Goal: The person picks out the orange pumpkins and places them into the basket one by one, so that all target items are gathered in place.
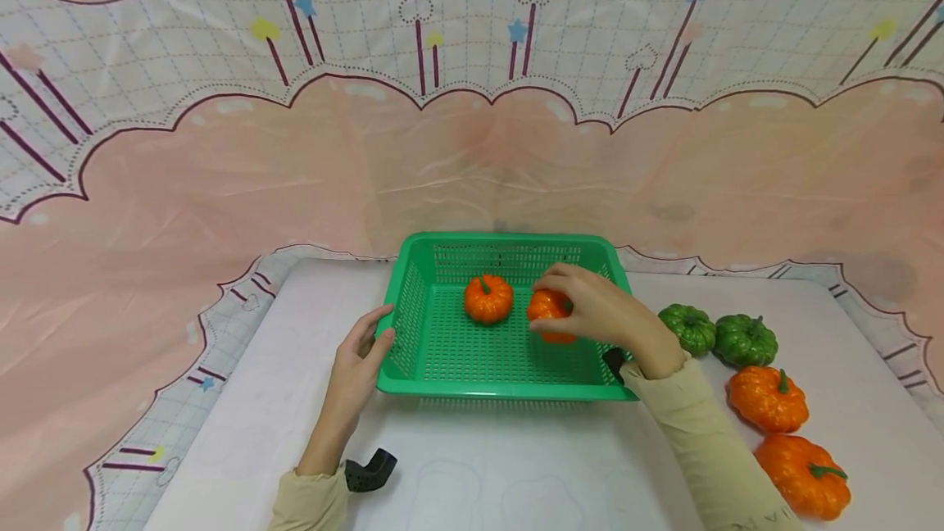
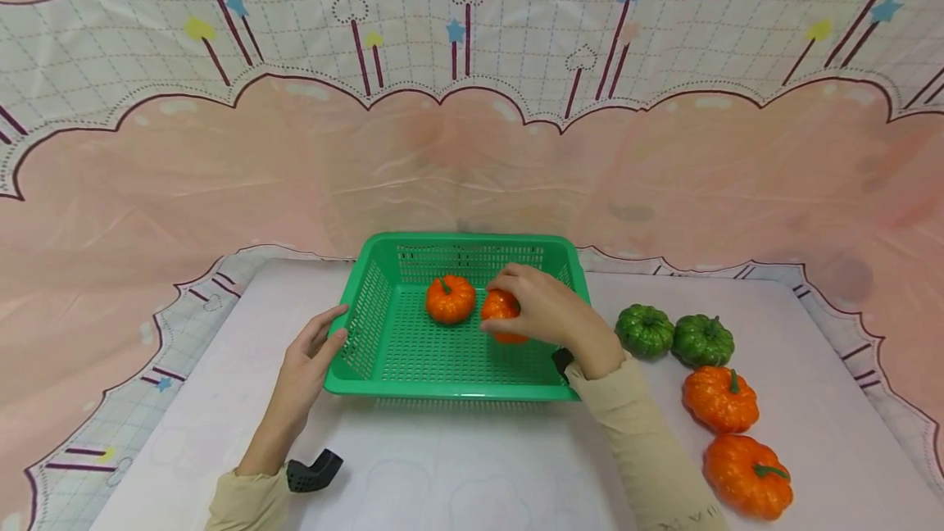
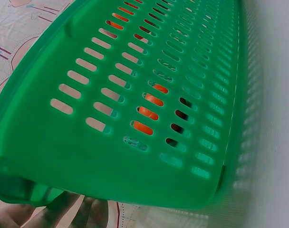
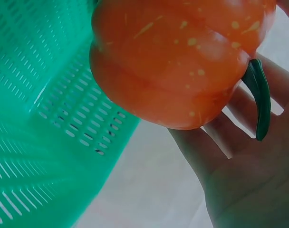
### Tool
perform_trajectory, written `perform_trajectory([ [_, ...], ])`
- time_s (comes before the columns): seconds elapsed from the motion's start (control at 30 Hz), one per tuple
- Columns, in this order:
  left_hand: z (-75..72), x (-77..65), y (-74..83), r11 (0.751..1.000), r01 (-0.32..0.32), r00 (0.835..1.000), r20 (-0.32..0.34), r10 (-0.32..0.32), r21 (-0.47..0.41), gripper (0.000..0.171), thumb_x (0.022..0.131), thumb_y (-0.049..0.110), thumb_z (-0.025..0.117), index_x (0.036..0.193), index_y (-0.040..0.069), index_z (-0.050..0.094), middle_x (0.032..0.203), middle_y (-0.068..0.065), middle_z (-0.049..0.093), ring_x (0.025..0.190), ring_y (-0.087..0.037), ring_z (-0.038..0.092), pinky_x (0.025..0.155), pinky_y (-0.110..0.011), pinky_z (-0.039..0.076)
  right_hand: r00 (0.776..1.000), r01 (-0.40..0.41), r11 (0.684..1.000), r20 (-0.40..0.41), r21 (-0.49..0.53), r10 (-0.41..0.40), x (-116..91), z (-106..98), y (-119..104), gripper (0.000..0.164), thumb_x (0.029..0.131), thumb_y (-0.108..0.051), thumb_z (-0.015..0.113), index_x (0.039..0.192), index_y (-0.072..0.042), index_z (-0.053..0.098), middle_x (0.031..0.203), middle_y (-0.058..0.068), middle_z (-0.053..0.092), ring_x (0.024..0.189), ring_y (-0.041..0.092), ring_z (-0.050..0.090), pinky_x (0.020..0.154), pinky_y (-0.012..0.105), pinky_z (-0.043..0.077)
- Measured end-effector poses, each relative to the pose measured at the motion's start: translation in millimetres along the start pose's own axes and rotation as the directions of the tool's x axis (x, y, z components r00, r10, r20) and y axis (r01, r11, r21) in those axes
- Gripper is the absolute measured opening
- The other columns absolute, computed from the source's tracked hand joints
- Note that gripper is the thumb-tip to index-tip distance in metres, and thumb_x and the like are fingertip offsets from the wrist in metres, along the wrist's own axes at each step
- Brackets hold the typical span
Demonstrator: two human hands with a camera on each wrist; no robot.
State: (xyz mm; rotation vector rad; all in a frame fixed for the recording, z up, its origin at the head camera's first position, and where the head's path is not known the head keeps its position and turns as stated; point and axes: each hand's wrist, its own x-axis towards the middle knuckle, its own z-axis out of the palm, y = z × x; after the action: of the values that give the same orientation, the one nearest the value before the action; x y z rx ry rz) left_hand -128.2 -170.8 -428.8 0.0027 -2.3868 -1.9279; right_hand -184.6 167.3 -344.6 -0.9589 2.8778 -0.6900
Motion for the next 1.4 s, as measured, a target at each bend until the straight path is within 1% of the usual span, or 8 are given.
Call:
perform_trajectory([
  [0.23, 0.8, 0.7, 1.0, 1.000, 0.002, 1.000, -0.002, -0.002, -0.008, 0.043, 0.104, 0.023, 0.054, 0.146, 0.016, 0.047, 0.154, -0.014, 0.042, 0.142, -0.030, 0.039, 0.114, -0.051, 0.032, 1.000, -0.025, 1.000, 0.014, -0.001, 0.025, 6.7, 3.0, 4.5, 0.051, 0.085, -0.045, 0.077, 0.123, -0.011, 0.068, 0.123, 0.006, 0.060, 0.100, 0.021, 0.061, 0.080, 0.036, 0.056],
  [0.33, 0.4, 0.2, 0.6, 1.000, 0.007, 1.000, -0.003, -0.007, -0.007, 0.043, 0.104, 0.023, 0.054, 0.146, 0.017, 0.047, 0.154, -0.012, 0.041, 0.143, -0.029, 0.039, 0.115, -0.050, 0.032, 0.999, -0.032, 0.999, 0.012, -0.002, 0.032, 9.7, 4.8, 6.0, 0.052, 0.085, -0.046, 0.077, 0.122, -0.012, 0.068, 0.124, 0.006, 0.060, 0.101, 0.021, 0.061, 0.080, 0.037, 0.056],
  [0.57, 0.4, 0.7, -0.6, 1.000, -0.001, 1.000, -0.003, 0.001, -0.003, 0.043, 0.104, 0.024, 0.054, 0.145, 0.017, 0.047, 0.155, -0.012, 0.040, 0.143, -0.029, 0.038, 0.115, -0.051, 0.032, 0.999, -0.044, 0.999, 0.015, -0.005, 0.044, 17.8, 9.0, 9.8, 0.051, 0.085, -0.044, 0.078, 0.120, -0.008, 0.069, 0.121, 0.008, 0.061, 0.100, 0.023, 0.061, 0.081, 0.037, 0.056],
  [0.73, 0.5, 1.1, -0.7, 1.000, 0.001, 1.000, 0.000, -0.001, -0.007, 0.043, 0.104, 0.024, 0.055, 0.146, 0.017, 0.047, 0.155, -0.011, 0.041, 0.142, -0.028, 0.040, 0.114, -0.049, 0.034, 0.999, -0.046, 0.999, 0.026, 0.002, 0.045, 22.4, 10.7, 12.0, 0.051, 0.085, -0.040, 0.079, 0.120, -0.006, 0.068, 0.120, 0.010, 0.061, 0.099, 0.024, 0.061, 0.081, 0.038, 0.056],
  [0.9, -0.4, 0.5, -0.5, 1.000, 0.000, 1.000, 0.002, 0.000, -0.009, 0.043, 0.104, 0.024, 0.055, 0.146, 0.017, 0.046, 0.154, -0.010, 0.041, 0.142, -0.027, 0.040, 0.113, -0.047, 0.034, 0.999, -0.045, 0.999, 0.027, -0.011, 0.046, 27.4, 12.0, 14.7, 0.051, 0.085, -0.041, 0.078, 0.120, -0.005, 0.068, 0.121, 0.012, 0.061, 0.102, 0.026, 0.061, 0.083, 0.040, 0.056],
  [1.07, -0.1, 0.6, -0.6, 1.000, 0.002, 1.000, 0.001, -0.002, -0.003, 0.043, 0.104, 0.023, 0.054, 0.146, 0.017, 0.046, 0.154, -0.011, 0.042, 0.142, -0.028, 0.041, 0.113, -0.048, 0.034, 0.998, -0.054, 0.999, 0.037, -0.006, 0.054, 31.6, 12.4, 17.1, 0.052, 0.086, -0.040, 0.078, 0.122, -0.004, 0.067, 0.123, 0.014, 0.061, 0.102, 0.027, 0.061, 0.083, 0.040, 0.056],
  [1.3, -0.4, 0.4, -0.6, 1.000, 0.003, 1.000, 0.003, -0.003, -0.006, 0.043, 0.104, 0.022, 0.054, 0.146, 0.018, 0.046, 0.155, -0.011, 0.041, 0.142, -0.028, 0.040, 0.114, -0.049, 0.034, 0.995, -0.079, 0.997, 0.061, 0.004, 0.079, 39.4, 13.8, 20.6, 0.053, 0.086, -0.039, 0.078, 0.123, -0.004, 0.067, 0.122, 0.013, 0.059, 0.100, 0.027, 0.060, 0.084, 0.040, 0.055],
  [1.4, -0.3, 0.2, -0.5, 1.000, 0.006, 1.000, 0.002, -0.006, -0.006, 0.043, 0.104, 0.022, 0.054, 0.146, 0.017, 0.046, 0.155, -0.011, 0.040, 0.143, -0.029, 0.039, 0.114, -0.050, 0.033, 0.996, -0.069, 0.998, 0.063, 0.008, 0.069, 42.9, 14.5, 22.9, 0.053, 0.086, -0.038, 0.078, 0.123, -0.002, 0.066, 0.123, 0.014, 0.059, 0.101, 0.027, 0.059, 0.085, 0.041, 0.054],
])
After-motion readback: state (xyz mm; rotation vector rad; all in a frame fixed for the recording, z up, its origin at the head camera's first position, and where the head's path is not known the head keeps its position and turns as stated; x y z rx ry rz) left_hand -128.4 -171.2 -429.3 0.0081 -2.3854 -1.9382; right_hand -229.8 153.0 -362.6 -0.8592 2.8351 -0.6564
